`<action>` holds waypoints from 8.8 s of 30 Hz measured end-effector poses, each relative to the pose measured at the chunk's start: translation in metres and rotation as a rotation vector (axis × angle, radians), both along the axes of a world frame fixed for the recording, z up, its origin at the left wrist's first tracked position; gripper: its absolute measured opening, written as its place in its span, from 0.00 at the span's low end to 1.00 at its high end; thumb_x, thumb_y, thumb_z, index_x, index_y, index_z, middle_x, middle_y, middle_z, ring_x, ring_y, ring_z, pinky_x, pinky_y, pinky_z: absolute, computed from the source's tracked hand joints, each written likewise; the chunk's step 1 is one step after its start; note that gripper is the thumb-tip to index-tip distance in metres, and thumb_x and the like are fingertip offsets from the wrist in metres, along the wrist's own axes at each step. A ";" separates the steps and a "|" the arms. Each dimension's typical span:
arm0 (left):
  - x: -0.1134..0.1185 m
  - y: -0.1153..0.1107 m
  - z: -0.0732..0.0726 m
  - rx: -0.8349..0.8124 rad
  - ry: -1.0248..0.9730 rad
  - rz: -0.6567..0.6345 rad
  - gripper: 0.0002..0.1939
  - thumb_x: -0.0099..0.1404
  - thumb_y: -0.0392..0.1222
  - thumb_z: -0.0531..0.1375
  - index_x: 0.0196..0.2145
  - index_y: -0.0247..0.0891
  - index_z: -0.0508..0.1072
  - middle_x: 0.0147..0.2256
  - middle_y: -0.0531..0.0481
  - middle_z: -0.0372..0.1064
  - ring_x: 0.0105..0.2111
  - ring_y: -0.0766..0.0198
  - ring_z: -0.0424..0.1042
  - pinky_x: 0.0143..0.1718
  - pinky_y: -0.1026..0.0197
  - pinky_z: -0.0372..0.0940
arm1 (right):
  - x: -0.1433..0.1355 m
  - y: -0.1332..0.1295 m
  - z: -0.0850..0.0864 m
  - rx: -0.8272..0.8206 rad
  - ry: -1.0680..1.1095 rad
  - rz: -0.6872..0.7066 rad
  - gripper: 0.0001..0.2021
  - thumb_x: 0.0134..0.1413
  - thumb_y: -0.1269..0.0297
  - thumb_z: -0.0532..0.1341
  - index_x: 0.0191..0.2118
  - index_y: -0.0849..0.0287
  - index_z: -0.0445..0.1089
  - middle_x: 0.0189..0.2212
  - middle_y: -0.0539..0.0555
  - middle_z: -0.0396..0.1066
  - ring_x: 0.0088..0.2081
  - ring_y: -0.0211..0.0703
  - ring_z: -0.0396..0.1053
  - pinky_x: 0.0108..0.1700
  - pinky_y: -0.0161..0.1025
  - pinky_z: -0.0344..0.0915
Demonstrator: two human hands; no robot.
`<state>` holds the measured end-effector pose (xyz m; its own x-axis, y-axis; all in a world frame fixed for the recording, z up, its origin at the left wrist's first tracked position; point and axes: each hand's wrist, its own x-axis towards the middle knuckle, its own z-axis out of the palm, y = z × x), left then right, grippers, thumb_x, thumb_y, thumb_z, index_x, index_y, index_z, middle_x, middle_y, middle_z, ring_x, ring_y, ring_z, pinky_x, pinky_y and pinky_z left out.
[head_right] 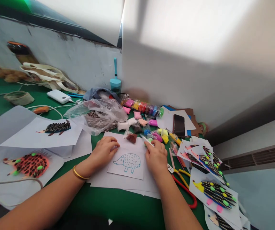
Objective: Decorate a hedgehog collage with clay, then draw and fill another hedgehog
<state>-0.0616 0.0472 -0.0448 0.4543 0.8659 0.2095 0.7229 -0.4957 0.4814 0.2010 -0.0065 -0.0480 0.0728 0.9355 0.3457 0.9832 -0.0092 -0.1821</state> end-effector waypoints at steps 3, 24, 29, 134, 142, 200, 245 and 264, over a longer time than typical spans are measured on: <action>0.000 0.000 0.000 -0.007 -0.010 0.002 0.04 0.63 0.37 0.60 0.33 0.42 0.76 0.45 0.48 0.70 0.49 0.54 0.65 0.53 0.50 0.59 | -0.001 -0.001 0.000 0.013 0.011 0.046 0.19 0.57 0.74 0.56 0.49 0.51 0.77 0.44 0.57 0.69 0.45 0.50 0.63 0.43 0.45 0.60; 0.000 0.001 -0.002 -0.002 -0.016 0.007 0.03 0.61 0.36 0.62 0.31 0.42 0.75 0.43 0.49 0.71 0.48 0.55 0.66 0.50 0.51 0.59 | -0.018 -0.007 0.002 -0.061 0.056 0.098 0.04 0.57 0.68 0.62 0.36 0.54 0.75 0.39 0.53 0.70 0.44 0.48 0.64 0.44 0.43 0.56; 0.001 0.000 0.001 0.004 -0.008 0.018 0.03 0.62 0.36 0.61 0.31 0.41 0.75 0.43 0.49 0.71 0.48 0.54 0.66 0.50 0.51 0.59 | -0.020 -0.007 0.001 -0.056 0.046 0.095 0.05 0.57 0.70 0.61 0.33 0.55 0.73 0.38 0.53 0.70 0.44 0.47 0.64 0.43 0.42 0.55; 0.031 0.003 0.023 -0.412 -0.676 -0.117 0.14 0.63 0.47 0.56 0.24 0.37 0.66 0.23 0.54 0.64 0.26 0.66 0.63 0.30 0.63 0.59 | -0.046 0.004 0.015 0.180 0.577 0.470 0.07 0.59 0.65 0.62 0.44 0.52 0.72 0.40 0.54 0.70 0.44 0.47 0.68 0.48 0.46 0.66; 0.031 0.000 0.024 -0.290 -0.575 -0.056 0.12 0.63 0.44 0.58 0.23 0.37 0.67 0.23 0.55 0.63 0.26 0.67 0.61 0.28 0.63 0.56 | -0.049 0.001 0.020 0.141 0.612 0.483 0.05 0.63 0.64 0.59 0.38 0.53 0.72 0.38 0.54 0.70 0.42 0.46 0.68 0.46 0.44 0.65; 0.030 0.006 0.020 -0.296 -0.750 -0.141 0.07 0.63 0.42 0.61 0.35 0.39 0.78 0.37 0.47 0.76 0.39 0.60 0.73 0.45 0.57 0.67 | -0.049 0.000 0.020 -0.057 0.733 0.421 0.09 0.58 0.61 0.61 0.43 0.55 0.72 0.41 0.55 0.76 0.44 0.48 0.73 0.47 0.45 0.69; 0.030 0.006 0.020 -0.463 -1.008 -0.090 0.10 0.64 0.48 0.60 0.33 0.38 0.68 0.29 0.54 0.63 0.31 0.67 0.62 0.37 0.63 0.61 | -0.046 -0.006 0.012 0.028 1.092 0.426 0.14 0.60 0.56 0.61 0.50 0.53 0.67 0.46 0.56 0.73 0.44 0.48 0.73 0.43 0.46 0.72; 0.029 0.006 0.019 -0.302 -0.988 -0.125 0.07 0.61 0.44 0.65 0.34 0.38 0.74 0.44 0.46 0.67 0.46 0.59 0.68 0.45 0.60 0.66 | -0.046 -0.003 0.009 -0.015 1.074 0.380 0.17 0.66 0.52 0.52 0.55 0.52 0.65 0.44 0.55 0.74 0.34 0.44 0.75 0.37 0.44 0.73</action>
